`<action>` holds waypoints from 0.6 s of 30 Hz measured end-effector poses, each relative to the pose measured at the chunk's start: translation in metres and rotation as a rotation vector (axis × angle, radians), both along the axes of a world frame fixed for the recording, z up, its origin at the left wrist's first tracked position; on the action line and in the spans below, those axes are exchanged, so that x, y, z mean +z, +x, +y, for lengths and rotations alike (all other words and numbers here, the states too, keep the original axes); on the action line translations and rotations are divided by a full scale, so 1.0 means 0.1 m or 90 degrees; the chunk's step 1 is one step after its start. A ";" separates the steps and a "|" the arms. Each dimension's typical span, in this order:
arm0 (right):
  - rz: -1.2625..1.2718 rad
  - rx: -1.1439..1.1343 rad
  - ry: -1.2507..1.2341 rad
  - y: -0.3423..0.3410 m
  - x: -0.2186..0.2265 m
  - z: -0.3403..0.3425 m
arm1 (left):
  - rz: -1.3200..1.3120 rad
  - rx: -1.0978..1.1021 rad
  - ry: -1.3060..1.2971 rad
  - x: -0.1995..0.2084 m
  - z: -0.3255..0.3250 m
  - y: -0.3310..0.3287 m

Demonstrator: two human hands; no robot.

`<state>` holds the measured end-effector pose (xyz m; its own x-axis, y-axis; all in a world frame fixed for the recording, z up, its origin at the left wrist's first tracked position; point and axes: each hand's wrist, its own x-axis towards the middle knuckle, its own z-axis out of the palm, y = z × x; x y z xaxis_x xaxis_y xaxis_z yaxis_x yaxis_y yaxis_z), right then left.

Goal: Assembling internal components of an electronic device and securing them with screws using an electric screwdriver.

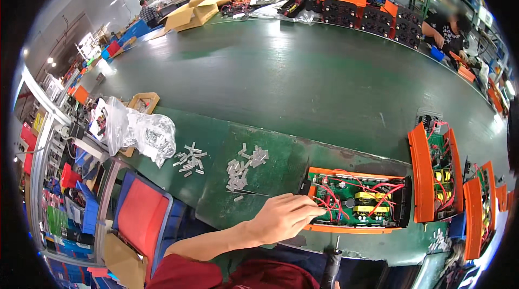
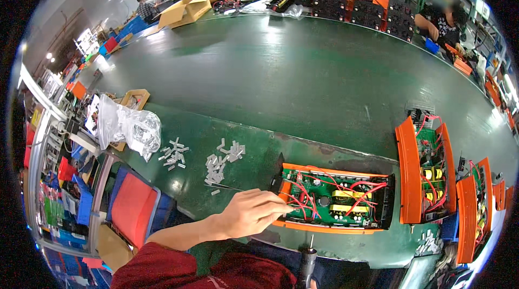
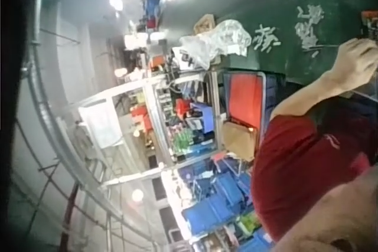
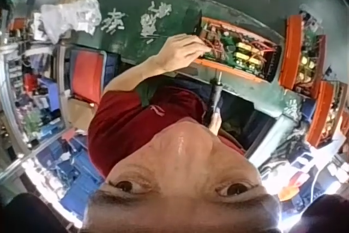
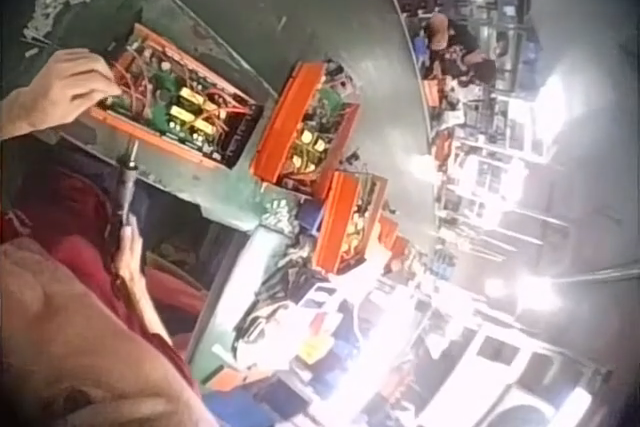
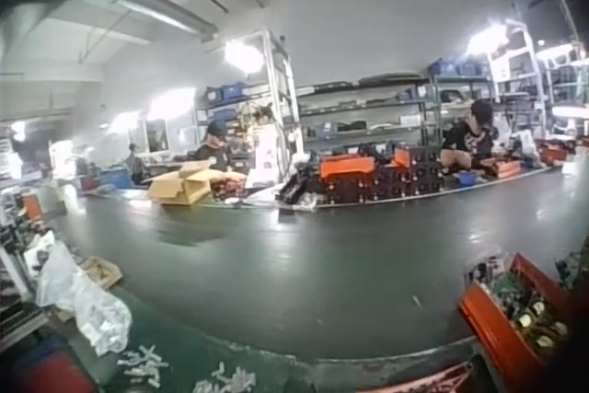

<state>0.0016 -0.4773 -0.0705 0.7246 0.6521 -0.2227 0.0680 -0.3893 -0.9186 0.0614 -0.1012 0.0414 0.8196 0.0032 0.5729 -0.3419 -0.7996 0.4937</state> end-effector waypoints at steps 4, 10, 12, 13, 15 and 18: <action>-0.029 0.015 0.014 -0.07 -0.04 -0.03 | 0.025 0.040 -0.027 0.00 0.09 -0.19; -0.157 0.055 -0.038 -0.04 0.28 0.06 | -0.002 0.041 -0.052 -0.09 0.07 -0.19; -0.147 0.074 0.006 0.03 0.34 0.09 | -0.010 0.041 -0.061 -0.07 0.07 -0.21; -0.137 0.095 0.054 0.05 0.36 0.10 | -0.019 0.044 -0.066 -0.06 0.08 -0.22; -0.108 0.094 0.021 0.01 0.35 0.07 | -0.032 0.049 -0.070 -0.06 0.09 -0.23; -0.118 0.124 -0.001 0.04 0.23 0.03 | -0.055 0.075 -0.058 -0.07 0.15 -0.30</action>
<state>0.0059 -0.4739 -0.0476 0.6146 0.7826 -0.0989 0.3088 -0.3540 -0.8828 0.0314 -0.0860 0.0346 0.7577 0.1519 0.6347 -0.2929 -0.7900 0.5387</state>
